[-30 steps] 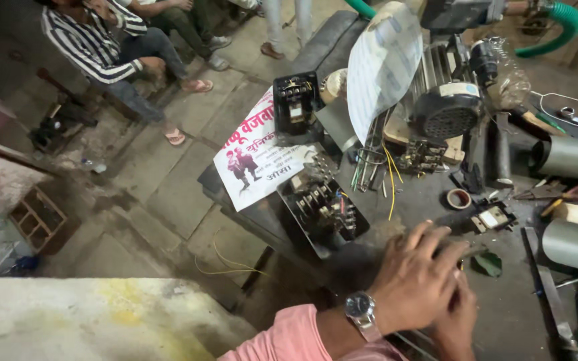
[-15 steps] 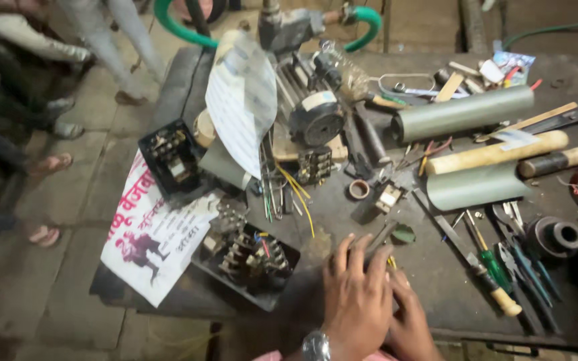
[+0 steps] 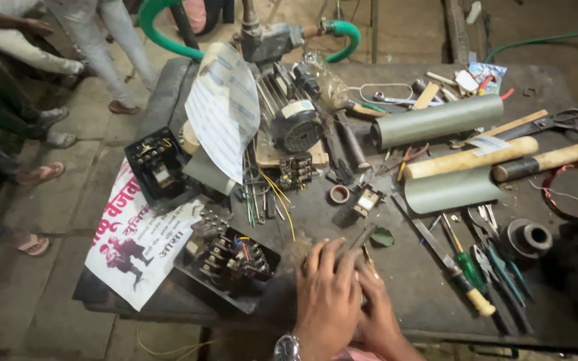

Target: The person uses a screwdriver and a metal file to scrape and clean the contacts inside a small electrical component. They repeatedly file the surfaces and occasionally inspect the interior while working at a cluttered workshop table.

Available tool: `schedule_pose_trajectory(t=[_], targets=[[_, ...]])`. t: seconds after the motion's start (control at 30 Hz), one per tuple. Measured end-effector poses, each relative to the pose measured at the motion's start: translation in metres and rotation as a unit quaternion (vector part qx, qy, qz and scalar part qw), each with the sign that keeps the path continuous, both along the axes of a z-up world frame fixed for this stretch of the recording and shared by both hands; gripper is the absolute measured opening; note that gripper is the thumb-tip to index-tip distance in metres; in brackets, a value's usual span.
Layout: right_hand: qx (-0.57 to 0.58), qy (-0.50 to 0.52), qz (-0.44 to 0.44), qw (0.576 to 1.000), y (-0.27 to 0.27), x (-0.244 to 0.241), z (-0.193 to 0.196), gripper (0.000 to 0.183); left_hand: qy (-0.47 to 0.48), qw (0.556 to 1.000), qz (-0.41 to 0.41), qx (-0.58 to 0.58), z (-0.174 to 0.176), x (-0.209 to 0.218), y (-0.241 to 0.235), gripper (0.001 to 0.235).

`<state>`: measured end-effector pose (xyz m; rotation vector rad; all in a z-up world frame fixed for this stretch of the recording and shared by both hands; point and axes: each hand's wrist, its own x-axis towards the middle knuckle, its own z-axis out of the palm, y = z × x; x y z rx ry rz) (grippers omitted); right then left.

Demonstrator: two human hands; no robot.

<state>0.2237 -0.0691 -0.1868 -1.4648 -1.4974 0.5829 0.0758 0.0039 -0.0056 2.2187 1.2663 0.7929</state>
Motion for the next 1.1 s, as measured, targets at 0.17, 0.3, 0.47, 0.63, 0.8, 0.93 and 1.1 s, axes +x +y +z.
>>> schedule_pose_trajectory(t=[0.17, 0.3, 0.47, 0.63, 0.8, 0.93, 1.1], targets=[[0.039, 0.041, -0.002, 0.998, 0.003, -0.004, 0.000, 0.059, -0.002, 1.000, -0.002, 0.001, 0.004, 0.001, -0.001, 0.037], [-0.011, 0.017, 0.021, 1.000, 0.007, -0.006, 0.019, 0.050, 0.001, 1.000, 0.004, 0.014, 0.004, 0.000, -0.002, 0.037], [0.003, 0.057, 0.004, 0.998, 0.015, -0.011, 0.045, 0.047, -0.011, 1.000, 0.000, 0.023, 0.006, 0.002, -0.001, 0.036], [-0.023, 0.036, 0.015, 0.999, 0.020, -0.015, 0.058, 0.042, -0.006, 1.000, -0.002, -0.017, 0.009, -0.001, 0.002, 0.036], [0.009, 0.047, 0.025, 0.999, 0.011, -0.012, 0.053, 0.043, -0.013, 1.000, -0.001, -0.014, 0.006, 0.001, -0.003, 0.033], [-0.012, 0.017, 0.015, 1.000, 0.016, -0.013, 0.044, 0.045, -0.016, 1.000, -0.002, -0.001, 0.009, -0.001, 0.004, 0.035], [0.077, 0.005, 0.011, 0.997, 0.005, -0.007, 0.031, 0.052, -0.010, 1.000, -0.004, -0.012, 0.007, 0.000, -0.001, 0.031]])
